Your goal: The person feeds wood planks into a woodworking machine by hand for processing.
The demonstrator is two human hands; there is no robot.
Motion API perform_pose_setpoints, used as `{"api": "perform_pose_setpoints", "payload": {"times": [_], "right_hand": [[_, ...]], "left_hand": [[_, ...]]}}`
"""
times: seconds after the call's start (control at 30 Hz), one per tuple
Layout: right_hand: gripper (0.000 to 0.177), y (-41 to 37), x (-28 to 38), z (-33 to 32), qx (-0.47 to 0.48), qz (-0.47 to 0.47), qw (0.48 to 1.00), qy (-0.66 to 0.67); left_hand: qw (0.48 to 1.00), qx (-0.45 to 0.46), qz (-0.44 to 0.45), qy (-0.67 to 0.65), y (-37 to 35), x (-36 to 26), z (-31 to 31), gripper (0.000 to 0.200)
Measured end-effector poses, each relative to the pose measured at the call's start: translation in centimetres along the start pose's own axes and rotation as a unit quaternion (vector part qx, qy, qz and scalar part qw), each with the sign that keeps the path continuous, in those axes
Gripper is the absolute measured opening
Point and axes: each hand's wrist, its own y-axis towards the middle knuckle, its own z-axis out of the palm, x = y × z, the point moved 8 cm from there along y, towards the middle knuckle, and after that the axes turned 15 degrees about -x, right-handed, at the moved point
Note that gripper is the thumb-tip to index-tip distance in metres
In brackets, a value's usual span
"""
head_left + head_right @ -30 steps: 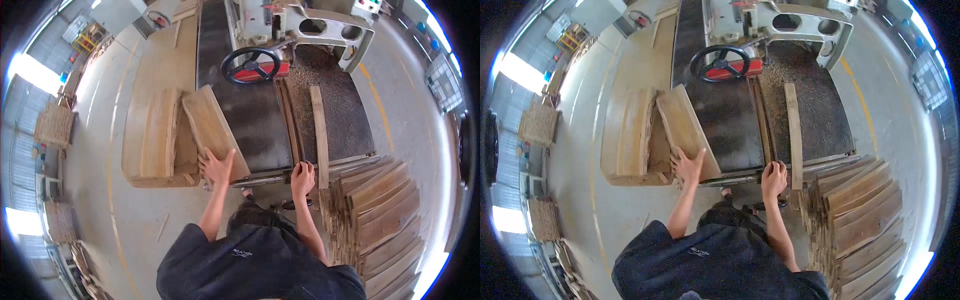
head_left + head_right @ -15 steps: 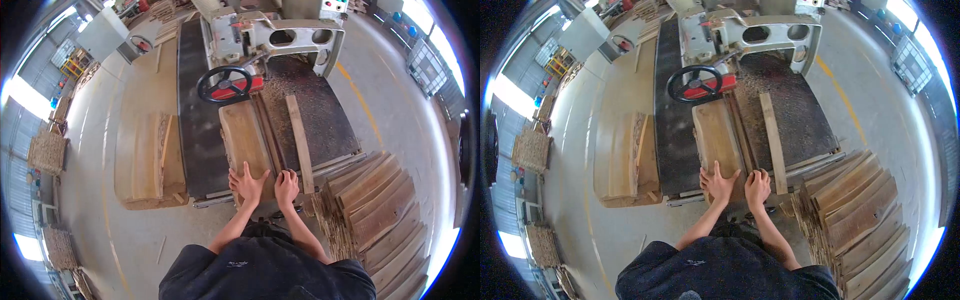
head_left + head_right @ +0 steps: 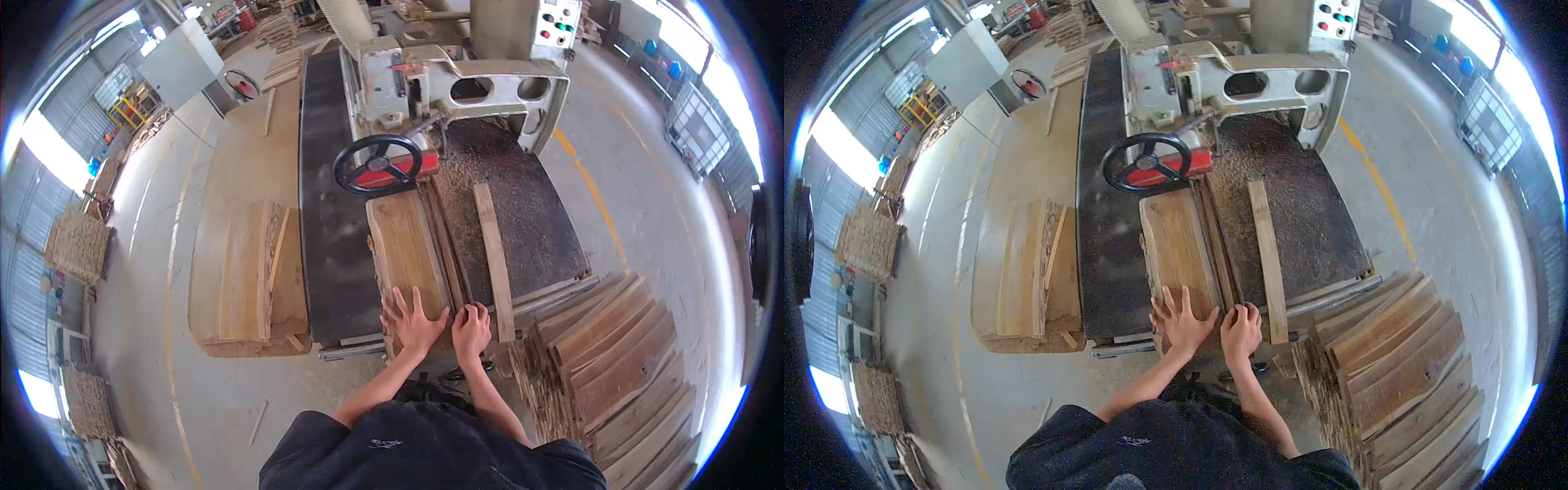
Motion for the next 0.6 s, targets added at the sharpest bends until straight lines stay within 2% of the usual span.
{"api": "perform_pose_setpoints", "payload": {"times": [0.17,0.23,0.4,0.6], "right_hand": [[0.019,-0.01,0.34,-0.31,0.011,-0.008,1.000,-0.018],[0.019,-0.30,-0.11,-0.21,0.016,-0.003,0.999,-0.036],[0.019,-0.13,0.07,0.05,0.016,-0.008,1.000,-0.023],[0.020,-0.18,0.01,0.06,0.024,-0.005,1.000,-0.018]], "left_hand": [[1.000,0.020,-0.013,-0.018,-0.04,0.34,0.28,0.099],[0.999,-0.019,-0.009,-0.031,-0.13,0.48,-0.02,0.098],[0.999,-0.032,0.000,-0.033,-0.11,0.50,-0.10,0.095],[0.999,-0.012,-0.017,-0.041,-0.14,0.69,0.28,0.093]]}}
